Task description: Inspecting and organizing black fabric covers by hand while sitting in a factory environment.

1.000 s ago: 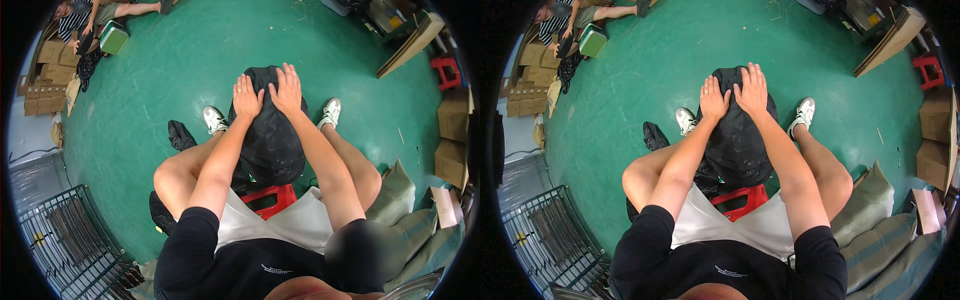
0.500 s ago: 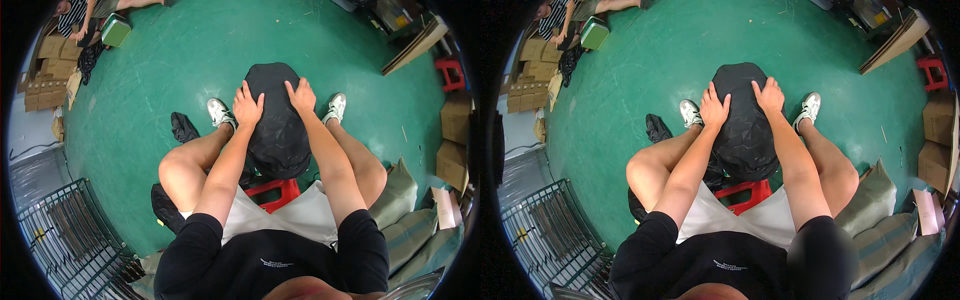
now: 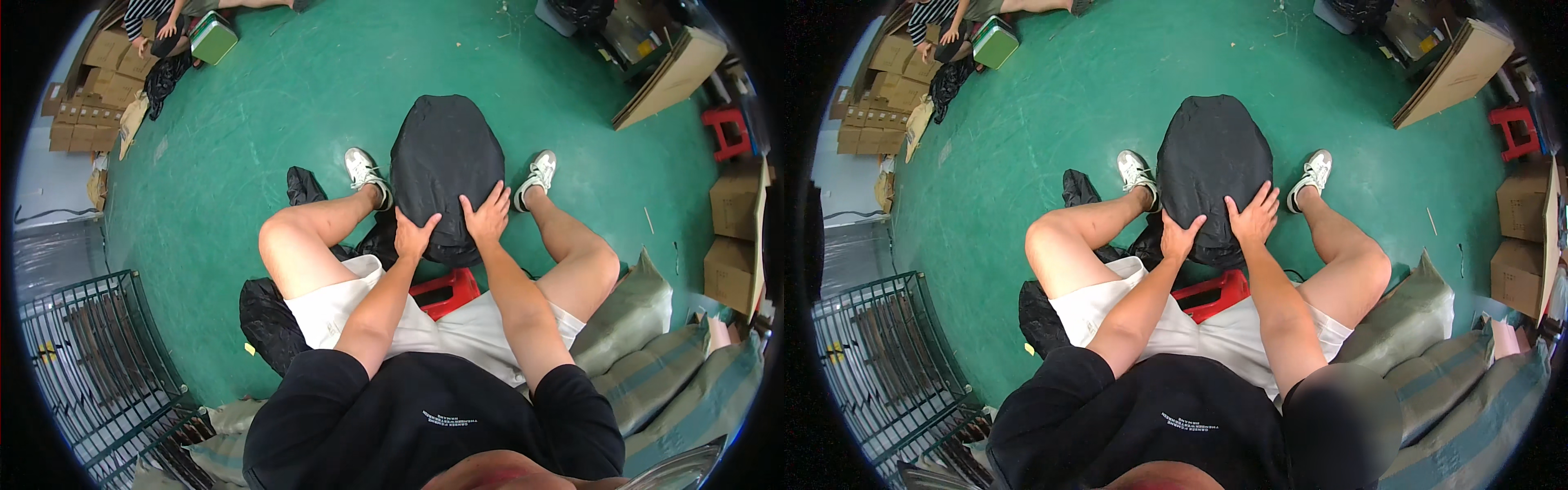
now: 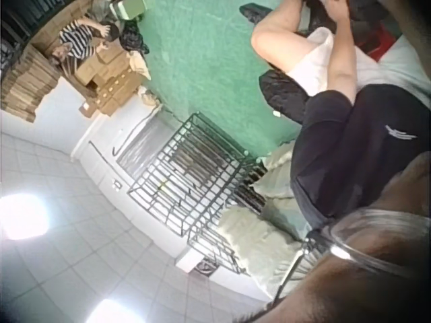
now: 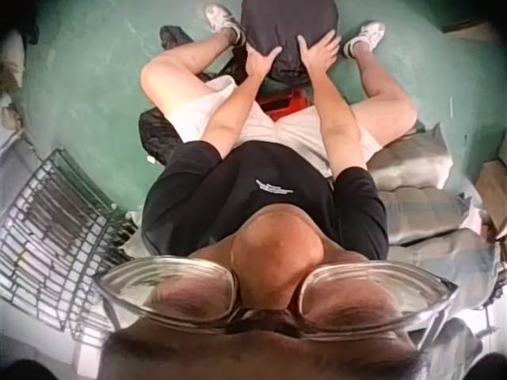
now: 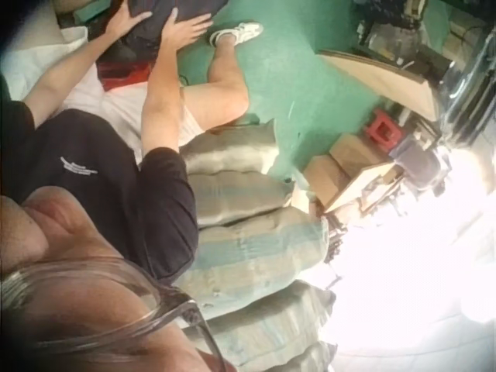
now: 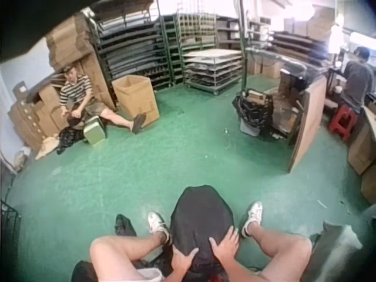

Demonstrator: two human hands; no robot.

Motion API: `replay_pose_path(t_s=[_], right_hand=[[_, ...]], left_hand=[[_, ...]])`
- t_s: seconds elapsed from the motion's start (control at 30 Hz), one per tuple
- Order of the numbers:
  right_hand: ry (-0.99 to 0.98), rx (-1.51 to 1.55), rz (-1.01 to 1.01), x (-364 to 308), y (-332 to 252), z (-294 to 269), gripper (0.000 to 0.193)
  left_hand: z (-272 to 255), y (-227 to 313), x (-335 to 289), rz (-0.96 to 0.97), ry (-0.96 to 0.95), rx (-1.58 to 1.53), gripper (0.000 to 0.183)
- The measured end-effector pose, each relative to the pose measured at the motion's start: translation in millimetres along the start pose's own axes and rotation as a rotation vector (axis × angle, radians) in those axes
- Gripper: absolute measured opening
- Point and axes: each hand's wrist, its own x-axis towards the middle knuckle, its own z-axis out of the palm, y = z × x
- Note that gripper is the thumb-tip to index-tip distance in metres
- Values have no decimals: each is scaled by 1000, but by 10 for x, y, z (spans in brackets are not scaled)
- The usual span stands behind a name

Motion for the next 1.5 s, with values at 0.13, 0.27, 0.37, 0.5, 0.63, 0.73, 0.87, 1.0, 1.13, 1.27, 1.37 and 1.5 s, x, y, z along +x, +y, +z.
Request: replay_pose_path(t_s=[0.13, 0.27, 0.37, 0.5, 0.63, 0.73, 0.87, 1.0, 1.13, 1.27, 1.37, 1.5], right_hand=[[-253, 247, 455, -173, -51, -221, 123], [-325, 267, 643, -160, 103, -183, 114], [-327, 149, 652, -163, 137, -249, 114], [-278, 323, 599, -107, 179, -224, 104], [-269, 389, 444, -97, 340, -64, 86], [-206, 423, 327, -64, 494, 64, 73], [-424, 765, 343, -34, 566, 51, 63], [-424, 697, 359, -36, 617, 49, 66], [-222, 419, 362, -243, 220, -134, 84], [82, -49, 53, -506, -73, -532, 85], [74, -243, -403, -389, 216, -355, 70], [-466, -299, -526, -170, -5, -491, 56]], left_hand=[[-20, -123, -42, -94, -101, -131, 115], [18, -204, 99, -91, -121, -204, 99], [12, -75, 50, -156, -38, -118, 95], [-31, -56, 64, -211, -45, -78, 91], [-65, -158, 105, -136, -183, -171, 85], [-20, -189, 141, -149, -251, -120, 78], [2, -396, 248, -105, -309, -115, 74], [54, -438, 253, -55, -329, -222, 73], [-36, -469, 236, -9, -170, -351, 73], [-276, 8, -178, -317, 9, -75, 102], [-554, 391, -281, -16, 78, -191, 83], [-1611, 805, -564, 606, -524, -978, 29]])
